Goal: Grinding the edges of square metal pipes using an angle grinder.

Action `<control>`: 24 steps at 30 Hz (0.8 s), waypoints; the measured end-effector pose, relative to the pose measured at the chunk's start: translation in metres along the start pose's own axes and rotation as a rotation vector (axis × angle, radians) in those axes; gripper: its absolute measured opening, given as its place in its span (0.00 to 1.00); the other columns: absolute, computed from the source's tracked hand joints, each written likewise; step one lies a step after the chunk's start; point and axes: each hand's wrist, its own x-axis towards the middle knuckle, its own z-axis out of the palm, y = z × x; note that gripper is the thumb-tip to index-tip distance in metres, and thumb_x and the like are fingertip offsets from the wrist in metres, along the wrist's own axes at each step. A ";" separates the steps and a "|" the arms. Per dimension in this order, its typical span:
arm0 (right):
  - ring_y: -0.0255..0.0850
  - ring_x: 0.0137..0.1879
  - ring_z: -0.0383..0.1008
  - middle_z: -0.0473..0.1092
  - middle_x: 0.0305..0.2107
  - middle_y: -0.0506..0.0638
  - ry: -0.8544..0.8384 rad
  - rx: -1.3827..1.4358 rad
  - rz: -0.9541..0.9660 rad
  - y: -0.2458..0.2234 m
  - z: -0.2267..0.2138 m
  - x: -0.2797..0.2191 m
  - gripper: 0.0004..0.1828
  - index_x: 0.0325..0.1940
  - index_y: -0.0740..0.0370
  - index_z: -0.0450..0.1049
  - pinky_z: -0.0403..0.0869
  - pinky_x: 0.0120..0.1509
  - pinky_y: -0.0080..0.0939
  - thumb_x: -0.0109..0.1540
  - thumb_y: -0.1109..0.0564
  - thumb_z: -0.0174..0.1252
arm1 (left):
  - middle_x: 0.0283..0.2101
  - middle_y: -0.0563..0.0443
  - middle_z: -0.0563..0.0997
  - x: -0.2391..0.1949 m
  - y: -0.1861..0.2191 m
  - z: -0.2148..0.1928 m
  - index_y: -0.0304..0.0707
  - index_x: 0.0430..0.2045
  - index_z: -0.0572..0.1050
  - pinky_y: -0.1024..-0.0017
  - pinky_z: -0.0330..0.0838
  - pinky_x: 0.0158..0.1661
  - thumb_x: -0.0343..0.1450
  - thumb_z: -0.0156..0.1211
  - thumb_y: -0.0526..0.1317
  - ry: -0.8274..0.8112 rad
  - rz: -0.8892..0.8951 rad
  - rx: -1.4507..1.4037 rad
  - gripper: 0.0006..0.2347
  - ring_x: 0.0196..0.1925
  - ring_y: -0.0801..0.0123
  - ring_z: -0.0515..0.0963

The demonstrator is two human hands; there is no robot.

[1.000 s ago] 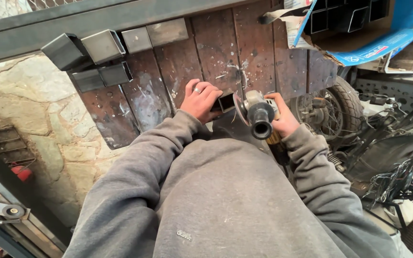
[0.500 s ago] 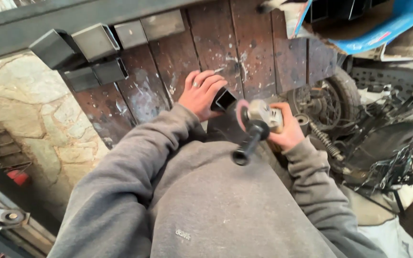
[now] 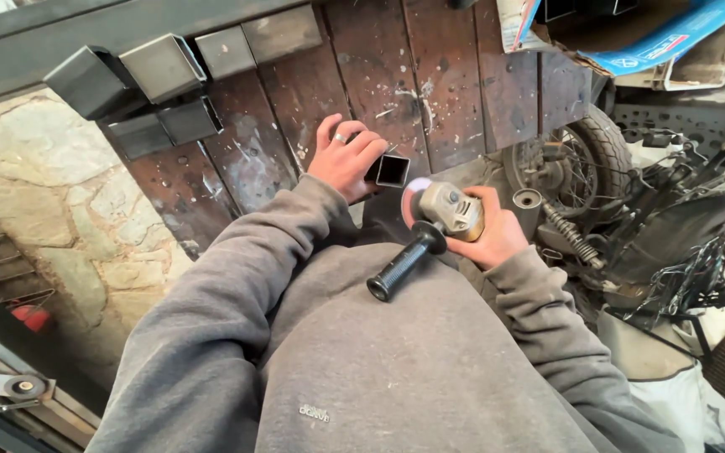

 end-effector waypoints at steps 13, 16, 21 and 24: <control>0.62 0.42 0.79 0.77 0.38 0.63 0.006 -0.352 -0.133 -0.065 -0.029 0.031 0.46 0.63 0.57 0.61 0.75 0.42 0.57 0.50 0.36 0.73 | 0.49 0.56 0.75 0.000 0.000 -0.001 0.45 0.47 0.72 0.45 0.50 0.67 0.54 0.78 0.46 -0.023 0.001 -0.014 0.28 0.59 0.58 0.71; 0.61 0.42 0.79 0.77 0.36 0.63 0.001 -0.388 -0.068 -0.055 -0.035 0.023 0.47 0.64 0.57 0.61 0.76 0.42 0.56 0.50 0.35 0.72 | 0.48 0.55 0.76 0.001 0.001 -0.004 0.44 0.46 0.72 0.46 0.51 0.67 0.52 0.77 0.43 -0.041 -0.006 0.013 0.28 0.57 0.57 0.71; 0.60 0.40 0.79 0.76 0.35 0.63 0.014 -0.385 -0.027 -0.052 -0.039 0.016 0.48 0.64 0.58 0.60 0.76 0.43 0.55 0.50 0.35 0.71 | 0.48 0.55 0.76 -0.003 -0.003 0.002 0.43 0.45 0.72 0.48 0.51 0.68 0.53 0.76 0.42 -0.027 -0.041 -0.003 0.26 0.58 0.59 0.71; 0.60 0.40 0.79 0.76 0.38 0.62 -0.006 -0.387 -0.083 -0.072 -0.033 0.023 0.48 0.64 0.58 0.60 0.76 0.42 0.55 0.50 0.35 0.72 | 0.48 0.54 0.76 -0.001 -0.002 0.003 0.42 0.45 0.73 0.48 0.50 0.68 0.53 0.75 0.42 -0.031 -0.040 0.004 0.26 0.58 0.59 0.72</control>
